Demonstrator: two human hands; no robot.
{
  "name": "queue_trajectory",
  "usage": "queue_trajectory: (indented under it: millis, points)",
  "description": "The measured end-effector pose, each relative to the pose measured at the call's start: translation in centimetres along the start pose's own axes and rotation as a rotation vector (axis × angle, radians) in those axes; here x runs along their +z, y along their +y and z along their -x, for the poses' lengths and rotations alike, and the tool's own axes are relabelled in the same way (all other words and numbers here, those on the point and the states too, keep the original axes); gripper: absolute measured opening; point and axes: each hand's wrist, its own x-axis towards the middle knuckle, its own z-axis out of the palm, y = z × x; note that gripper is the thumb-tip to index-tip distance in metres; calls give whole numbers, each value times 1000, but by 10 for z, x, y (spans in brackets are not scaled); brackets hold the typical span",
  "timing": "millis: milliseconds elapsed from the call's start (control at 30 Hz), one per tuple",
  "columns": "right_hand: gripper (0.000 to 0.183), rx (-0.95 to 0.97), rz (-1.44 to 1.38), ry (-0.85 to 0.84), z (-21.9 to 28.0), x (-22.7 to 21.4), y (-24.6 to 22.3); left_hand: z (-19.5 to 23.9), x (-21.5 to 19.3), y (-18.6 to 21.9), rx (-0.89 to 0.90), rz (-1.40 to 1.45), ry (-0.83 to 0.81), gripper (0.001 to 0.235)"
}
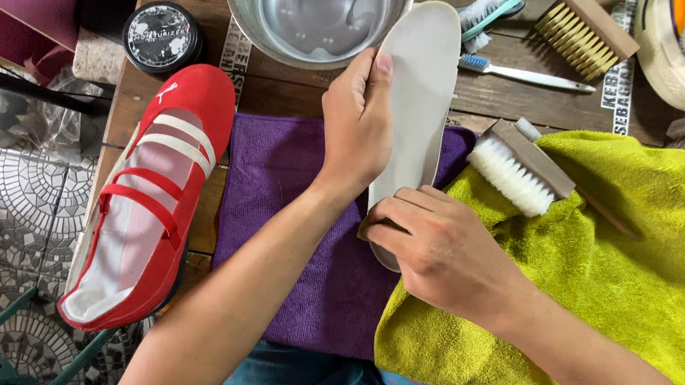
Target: The person scrubs a white shoe insole with a brush and then wipes it with a yellow cloth. The insole is placed on a purple towel next to a red shoe.
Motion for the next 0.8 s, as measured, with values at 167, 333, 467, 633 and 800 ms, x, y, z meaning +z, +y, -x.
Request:
queue_trajectory:
  millis: [167,333,467,633,800]
  points:
    - [31,-47,-138,-48,8,-2,-3,-1,-2,5,-9,63,27,37]
    - [24,-60,-210,-112,13,-8,-6,-1,-4,9,24,55,24,36]
    - [28,-78,-270,-110,12,-15,-4,1,-4,6,45,47,10,35]
    - [24,-96,-311,-64,13,-18,2,0,-6,5,55,73,-14,34]
    - [22,-58,-369,189,8,-26,9,-9,-11,-2,53,104,-24,34]
